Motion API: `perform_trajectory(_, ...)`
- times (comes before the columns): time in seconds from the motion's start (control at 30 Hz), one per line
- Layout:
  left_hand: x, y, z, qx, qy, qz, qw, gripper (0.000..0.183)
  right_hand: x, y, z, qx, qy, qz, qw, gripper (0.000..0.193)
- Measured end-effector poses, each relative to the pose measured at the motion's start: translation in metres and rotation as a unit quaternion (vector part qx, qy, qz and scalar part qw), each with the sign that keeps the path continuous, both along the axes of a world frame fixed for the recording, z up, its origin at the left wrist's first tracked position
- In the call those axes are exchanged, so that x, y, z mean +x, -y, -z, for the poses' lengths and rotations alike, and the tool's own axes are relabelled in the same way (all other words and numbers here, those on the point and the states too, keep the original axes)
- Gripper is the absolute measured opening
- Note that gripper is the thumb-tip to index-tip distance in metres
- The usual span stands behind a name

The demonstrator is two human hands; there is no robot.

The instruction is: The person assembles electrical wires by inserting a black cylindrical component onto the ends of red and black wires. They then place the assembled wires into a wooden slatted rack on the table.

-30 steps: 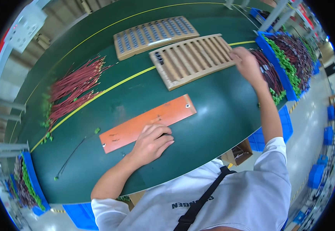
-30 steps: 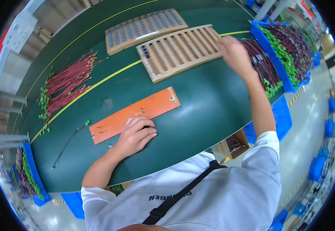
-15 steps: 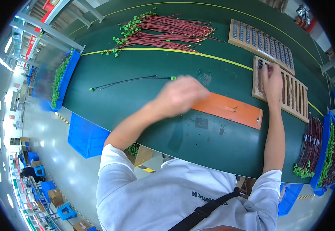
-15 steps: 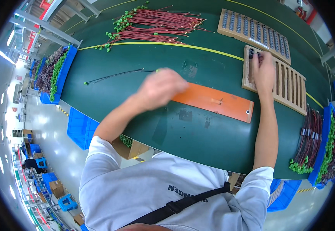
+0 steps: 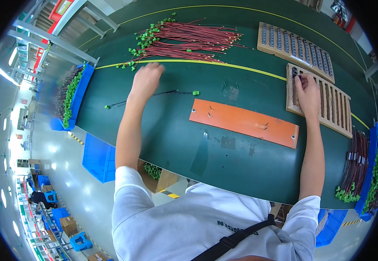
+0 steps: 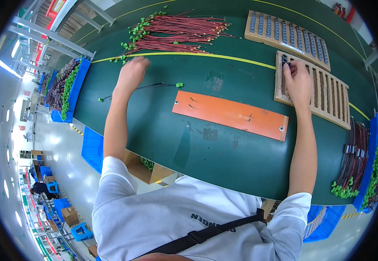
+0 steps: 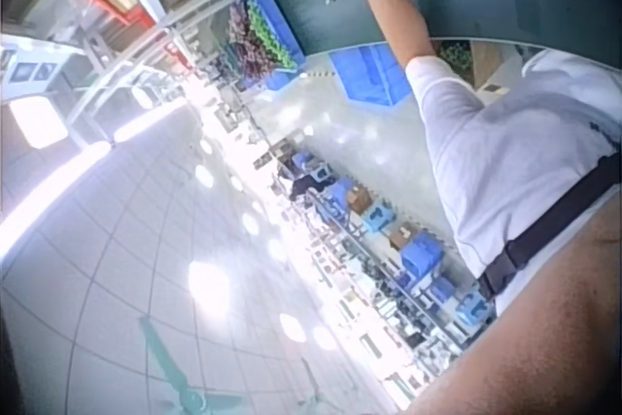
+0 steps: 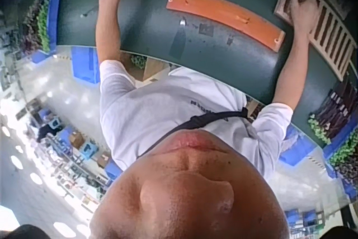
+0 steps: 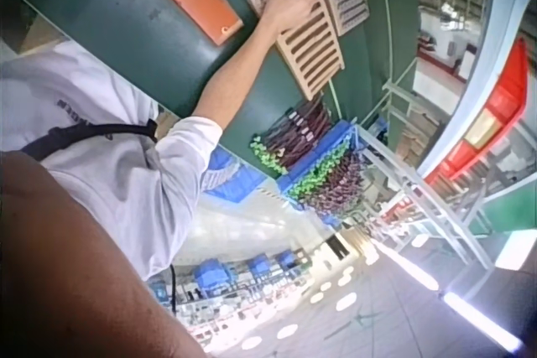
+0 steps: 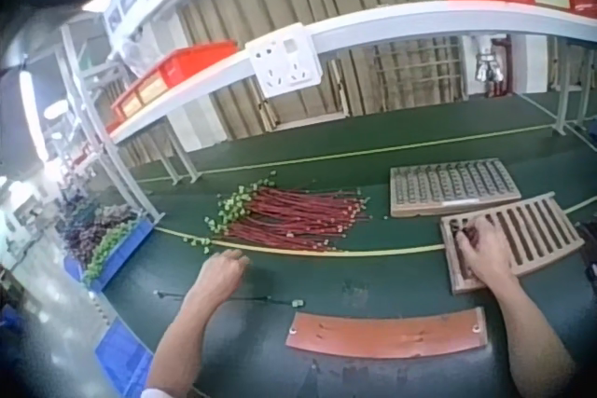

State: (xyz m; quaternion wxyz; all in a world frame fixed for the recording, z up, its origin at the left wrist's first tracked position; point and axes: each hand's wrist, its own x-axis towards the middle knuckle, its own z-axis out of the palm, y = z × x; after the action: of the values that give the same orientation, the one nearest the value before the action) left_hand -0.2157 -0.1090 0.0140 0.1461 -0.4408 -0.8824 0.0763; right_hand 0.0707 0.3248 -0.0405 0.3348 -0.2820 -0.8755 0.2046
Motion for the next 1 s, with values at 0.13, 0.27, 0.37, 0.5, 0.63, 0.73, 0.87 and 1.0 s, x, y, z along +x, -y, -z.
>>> perform_trajectory(0.13, -0.065, -0.046, 0.022, 0.086, -0.097, 0.132, 0.983, 0.025, -0.001, 0.001, 0.0, -0.009, 0.008, -0.01, 1.0, 0.028)
perform_trajectory(0.27, -0.108, -0.085, 0.03, 0.099, -0.104, 0.149, 0.978, 0.022, 0.002, 0.003, 0.0, -0.02, 0.012, 0.005, 1.0, 0.027)
perform_trajectory(0.37, -0.144, -0.121, 0.027, 0.113, -0.097, 0.068, 0.987, 0.019, 0.004, -0.004, -0.001, -0.014, 0.002, -0.005, 1.0, 0.026)
perform_trajectory(0.5, -0.201, -0.105, 0.036, 0.06, -0.077, -0.062, 0.993, 0.017, -0.009, 0.004, 0.0, -0.042, -0.015, -0.02, 0.999, 0.025)
perform_trajectory(0.63, -0.184, -0.123, 0.039, 0.118, -0.008, -0.066, 0.991, 0.014, 0.001, -0.009, 0.001, -0.065, -0.023, -0.008, 0.998, 0.027)
perform_trajectory(0.73, -0.168, -0.101, 0.037, 0.109, -0.035, 0.042, 0.993, 0.013, 0.002, -0.012, 0.006, -0.092, -0.03, -0.012, 0.995, 0.028)
perform_trajectory(0.87, -0.154, -0.087, 0.035, 0.186, -0.044, 0.081, 0.978, 0.018, -0.002, -0.009, 0.002, -0.101, -0.017, -0.017, 0.995, 0.028)
perform_trajectory(1.0, -0.158, -0.083, 0.039, 0.199, -0.104, 0.121, 0.967, 0.031, -0.006, -0.005, 0.001, -0.105, -0.02, -0.027, 0.994, 0.028)
